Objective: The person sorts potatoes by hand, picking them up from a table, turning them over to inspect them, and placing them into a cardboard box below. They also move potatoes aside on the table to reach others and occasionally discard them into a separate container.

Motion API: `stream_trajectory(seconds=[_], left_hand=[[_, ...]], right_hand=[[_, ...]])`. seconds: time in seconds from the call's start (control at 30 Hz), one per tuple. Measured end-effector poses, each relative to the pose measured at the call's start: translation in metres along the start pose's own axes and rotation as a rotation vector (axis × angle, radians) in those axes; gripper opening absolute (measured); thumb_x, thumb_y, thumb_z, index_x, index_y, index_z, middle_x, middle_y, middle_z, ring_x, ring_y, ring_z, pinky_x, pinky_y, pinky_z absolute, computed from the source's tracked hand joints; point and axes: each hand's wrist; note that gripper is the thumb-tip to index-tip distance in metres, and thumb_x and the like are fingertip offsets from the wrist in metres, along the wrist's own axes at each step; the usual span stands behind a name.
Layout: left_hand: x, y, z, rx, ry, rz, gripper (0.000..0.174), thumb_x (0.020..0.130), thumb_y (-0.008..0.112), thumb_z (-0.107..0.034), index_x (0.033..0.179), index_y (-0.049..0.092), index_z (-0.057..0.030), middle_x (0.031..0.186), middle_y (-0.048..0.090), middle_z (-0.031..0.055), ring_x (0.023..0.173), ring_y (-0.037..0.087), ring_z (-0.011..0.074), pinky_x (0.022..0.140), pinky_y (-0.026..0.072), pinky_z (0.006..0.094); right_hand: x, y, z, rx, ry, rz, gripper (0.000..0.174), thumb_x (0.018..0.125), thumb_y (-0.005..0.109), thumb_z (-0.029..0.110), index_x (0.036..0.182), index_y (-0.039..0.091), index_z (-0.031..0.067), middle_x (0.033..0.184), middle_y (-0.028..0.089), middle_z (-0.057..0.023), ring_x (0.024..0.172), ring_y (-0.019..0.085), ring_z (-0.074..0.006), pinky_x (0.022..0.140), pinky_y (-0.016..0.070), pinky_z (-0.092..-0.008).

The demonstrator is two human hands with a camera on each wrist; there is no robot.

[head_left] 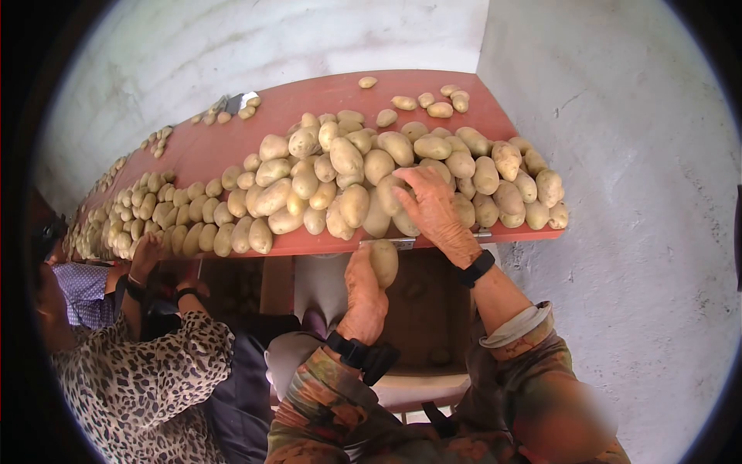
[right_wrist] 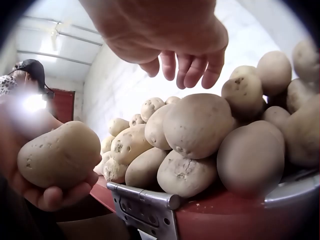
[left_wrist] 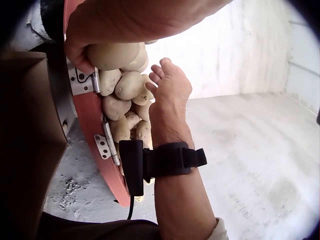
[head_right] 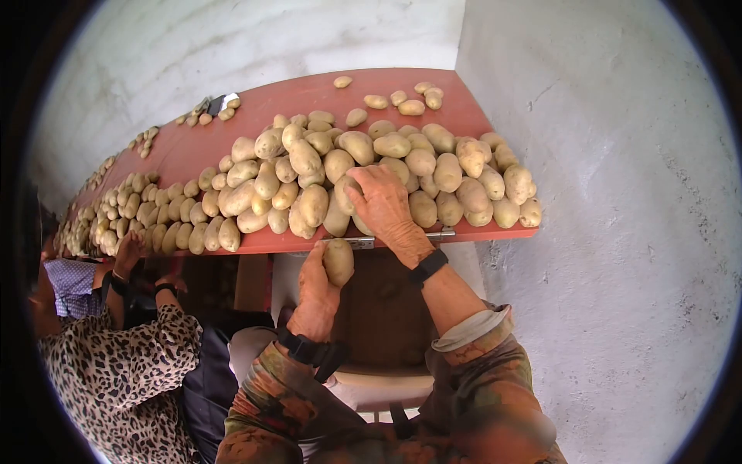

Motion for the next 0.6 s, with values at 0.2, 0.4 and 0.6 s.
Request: stream_trajectory(seconds=[0.2,0.4,0.6], left_hand=[[-0.021,0.012,-0.016,0.201,0.042,-0.046,0.037,0.090,0.050,-0.031,0.115,0.055,-0.0046,0.112,0.056,0.0077,0.106,0.051,0.0197,0.090,0.0391,0.0349],[-0.021,0.011,-0.017,0.154,0.025,0.015,0.043,0.090,0.050,-0.036,0.119,0.055,-0.0043,0.114,0.055,0.0111,0.107,0.051,0.0236,0.093,0.0373,0.0418],[-0.021,0.011,-0.018,0.089,-0.011,0.058,0.040,0.091,0.051,-0.035,0.117,0.055,-0.0040,0.109,0.057,0.0110,0.103,0.053,0.0230,0.092,0.0403,0.0409]], right_hand=[[-0.006,0.006,0.006,-0.270,-0.097,0.149,0.044,0.075,0.071,0.024,0.112,0.055,0.0074,0.101,0.059,-0.0112,0.092,0.054,-0.0301,0.090,0.0377,-0.0430],[-0.011,0.016,0.003,-0.359,-0.115,0.190,0.060,0.076,0.070,0.028,0.129,0.044,0.0116,0.112,0.056,-0.0146,0.104,0.054,-0.0313,0.104,0.0297,-0.0492],[-0.004,0.011,0.006,-0.301,-0.014,0.348,0.059,0.072,0.072,0.023,0.124,0.046,0.0113,0.113,0.055,-0.0146,0.105,0.056,-0.0319,0.108,0.0250,-0.0493]])
Point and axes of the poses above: each hand's wrist, its own x-axis towards the middle knuckle, its own y-axis out of the palm, z = x × y
